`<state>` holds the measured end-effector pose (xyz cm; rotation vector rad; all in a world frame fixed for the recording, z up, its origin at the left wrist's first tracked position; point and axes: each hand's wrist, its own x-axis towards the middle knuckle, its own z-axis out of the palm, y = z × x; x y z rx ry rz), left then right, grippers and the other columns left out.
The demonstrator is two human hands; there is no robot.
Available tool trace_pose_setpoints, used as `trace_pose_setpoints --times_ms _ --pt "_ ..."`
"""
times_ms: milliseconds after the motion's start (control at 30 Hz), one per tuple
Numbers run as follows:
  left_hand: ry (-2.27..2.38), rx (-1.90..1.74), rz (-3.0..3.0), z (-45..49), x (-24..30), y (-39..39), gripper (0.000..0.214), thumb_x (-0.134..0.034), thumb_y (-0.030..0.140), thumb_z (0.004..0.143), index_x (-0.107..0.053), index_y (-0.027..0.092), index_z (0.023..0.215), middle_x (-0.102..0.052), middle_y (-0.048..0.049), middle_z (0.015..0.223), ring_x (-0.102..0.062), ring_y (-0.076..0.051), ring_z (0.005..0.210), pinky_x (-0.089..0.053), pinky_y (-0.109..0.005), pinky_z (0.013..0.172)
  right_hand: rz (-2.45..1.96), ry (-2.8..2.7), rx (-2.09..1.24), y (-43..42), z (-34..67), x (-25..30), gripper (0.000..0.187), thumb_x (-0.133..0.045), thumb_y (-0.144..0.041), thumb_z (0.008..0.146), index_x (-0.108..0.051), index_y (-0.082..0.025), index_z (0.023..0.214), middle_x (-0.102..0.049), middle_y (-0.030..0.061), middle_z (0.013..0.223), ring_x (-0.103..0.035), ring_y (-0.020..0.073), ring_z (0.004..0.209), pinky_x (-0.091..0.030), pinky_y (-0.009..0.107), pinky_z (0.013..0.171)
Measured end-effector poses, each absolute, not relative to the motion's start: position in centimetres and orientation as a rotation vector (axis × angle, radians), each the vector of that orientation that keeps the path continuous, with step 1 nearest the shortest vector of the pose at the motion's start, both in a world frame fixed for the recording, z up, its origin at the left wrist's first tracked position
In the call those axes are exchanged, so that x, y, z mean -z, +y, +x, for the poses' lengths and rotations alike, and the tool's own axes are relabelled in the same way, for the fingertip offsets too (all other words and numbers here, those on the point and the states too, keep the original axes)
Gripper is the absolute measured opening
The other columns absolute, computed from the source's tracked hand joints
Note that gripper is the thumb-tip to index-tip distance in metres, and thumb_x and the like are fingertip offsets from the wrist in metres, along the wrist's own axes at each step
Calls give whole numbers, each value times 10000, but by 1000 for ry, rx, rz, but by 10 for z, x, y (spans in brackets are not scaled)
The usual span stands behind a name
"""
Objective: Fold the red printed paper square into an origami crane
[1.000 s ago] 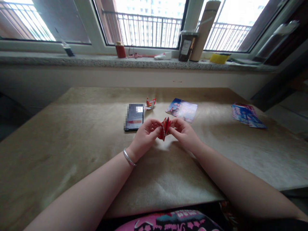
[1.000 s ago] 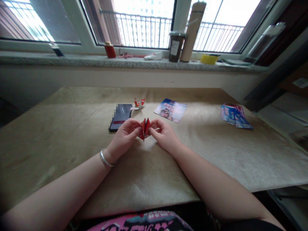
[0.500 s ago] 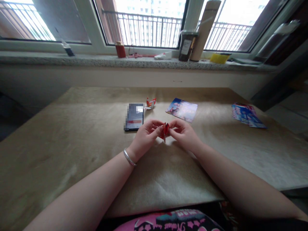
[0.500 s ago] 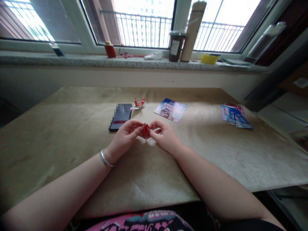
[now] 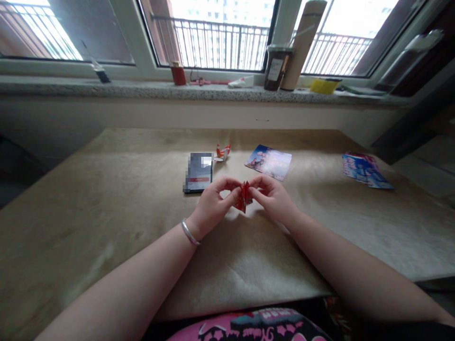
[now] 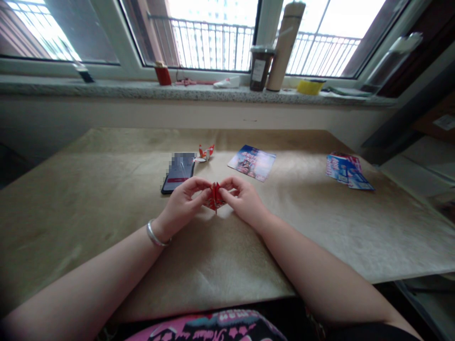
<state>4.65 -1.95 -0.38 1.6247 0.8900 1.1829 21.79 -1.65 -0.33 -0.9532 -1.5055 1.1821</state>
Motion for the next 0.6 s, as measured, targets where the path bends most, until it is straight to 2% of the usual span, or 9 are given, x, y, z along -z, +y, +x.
trace_pose_setpoints --times_ms 167,300,467,600 --pt "871 -1172 1640 47 6 -18 205 -595 346 823 -566 157 896 -652 -41 834 -649 -154 775 -541 -295 737 -945 -1485 -1198 -17 218 3 244 -651 -396 740 -533 -186 779 -576 -22 707 -598 114 619 -531 278 596" --pt "799 -1116 1564 47 4 -18 233 -624 346 802 -540 156 906 -661 -33 793 -660 -159 737 -534 -294 716 -932 -1518 -1204 -17 218 4 247 -657 -401 739 -540 -189 789 -592 -12 742 -613 120 639 -539 283 612" --pt "772 -1121 1427 48 3 -17 256 -657 362 769 -539 153 861 -670 -18 747 -657 -146 675 -532 -254 644 -923 -1460 -1209 -19 217 -1 281 -673 -430 712 -535 -189 752 -575 -26 682 -579 104 608 -531 268 603" --pt "748 -1108 1395 48 5 -16 240 -643 359 781 -555 153 867 -672 -17 763 -653 -136 689 -532 -248 657 -893 -1454 -1219 -19 218 -3 274 -679 -423 712 -539 -190 750 -578 -26 668 -566 101 606 -517 257 600"
